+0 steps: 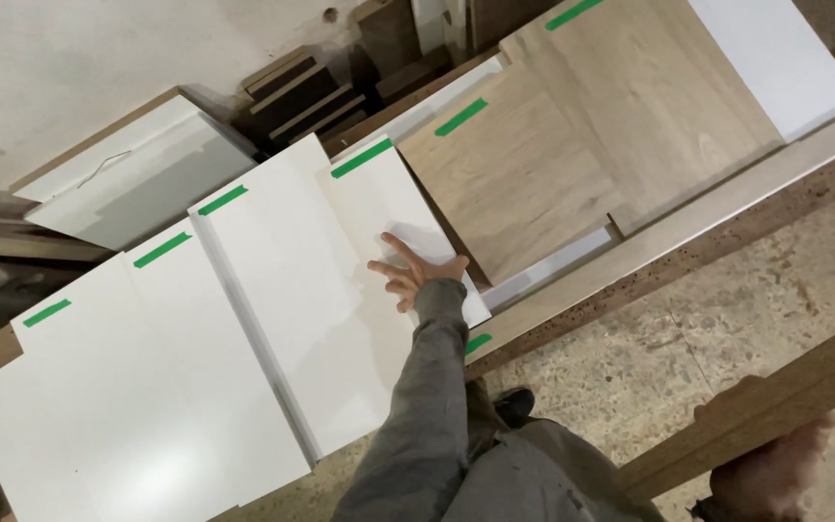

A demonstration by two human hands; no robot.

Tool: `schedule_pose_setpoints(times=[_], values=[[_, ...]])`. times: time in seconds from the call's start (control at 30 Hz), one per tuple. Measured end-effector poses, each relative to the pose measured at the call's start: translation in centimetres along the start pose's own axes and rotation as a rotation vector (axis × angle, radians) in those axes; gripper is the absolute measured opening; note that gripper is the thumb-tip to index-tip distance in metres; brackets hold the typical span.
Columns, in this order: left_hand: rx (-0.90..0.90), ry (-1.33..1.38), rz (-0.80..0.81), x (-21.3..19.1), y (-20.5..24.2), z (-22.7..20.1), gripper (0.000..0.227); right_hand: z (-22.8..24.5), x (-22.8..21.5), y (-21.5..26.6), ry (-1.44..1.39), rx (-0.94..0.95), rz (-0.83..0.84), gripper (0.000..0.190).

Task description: The person picks up white wood panels from a table, carries them to a wall, and stacks them on a wooden support. They then return to the table, measure a panel with a tape measure, and check a clipboard with a ruler.

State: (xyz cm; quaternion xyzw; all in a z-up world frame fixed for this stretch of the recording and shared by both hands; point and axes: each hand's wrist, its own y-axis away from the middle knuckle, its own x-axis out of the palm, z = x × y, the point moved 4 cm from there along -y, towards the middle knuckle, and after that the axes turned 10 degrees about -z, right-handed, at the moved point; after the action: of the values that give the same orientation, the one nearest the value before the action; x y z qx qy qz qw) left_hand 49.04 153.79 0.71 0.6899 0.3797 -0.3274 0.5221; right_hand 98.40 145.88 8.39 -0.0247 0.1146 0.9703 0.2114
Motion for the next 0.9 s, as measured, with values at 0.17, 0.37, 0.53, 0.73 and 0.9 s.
schedule_pose_setpoints(times=[0.17, 0.37, 0.53, 0.73, 0.9], values=[[-0.037, -0.03, 0.031, 0.1, -0.2, -0.3, 0.155, -0.8, -1.9, 1.3, -0.306, 0.142, 0.011, 0.061], [0.005, -0.003, -0.007, 0.6, -0.8, 0.6, 0.153, 0.5, -3.5, 4.1, -0.183, 0.107, -0.033, 0.071], [0.07, -0.015, 0.005, -1.9, -2.2, 1.7, 0.153, 3.2, -4.2, 5.1, 0.235, -0.107, -0.065, 0.064], [0.077, 0.0, 0.015, -2.1, -1.5, 1.4, 0.152, -0.7, -6.3, 5.4, 0.16, -0.185, -0.15, 0.066], [0.021, 0.015, 0.005, 0.1, -1.0, 0.2, 0.15, 1.0, -5.4, 4.6, -0.133, 0.075, -0.219, 0.052]])
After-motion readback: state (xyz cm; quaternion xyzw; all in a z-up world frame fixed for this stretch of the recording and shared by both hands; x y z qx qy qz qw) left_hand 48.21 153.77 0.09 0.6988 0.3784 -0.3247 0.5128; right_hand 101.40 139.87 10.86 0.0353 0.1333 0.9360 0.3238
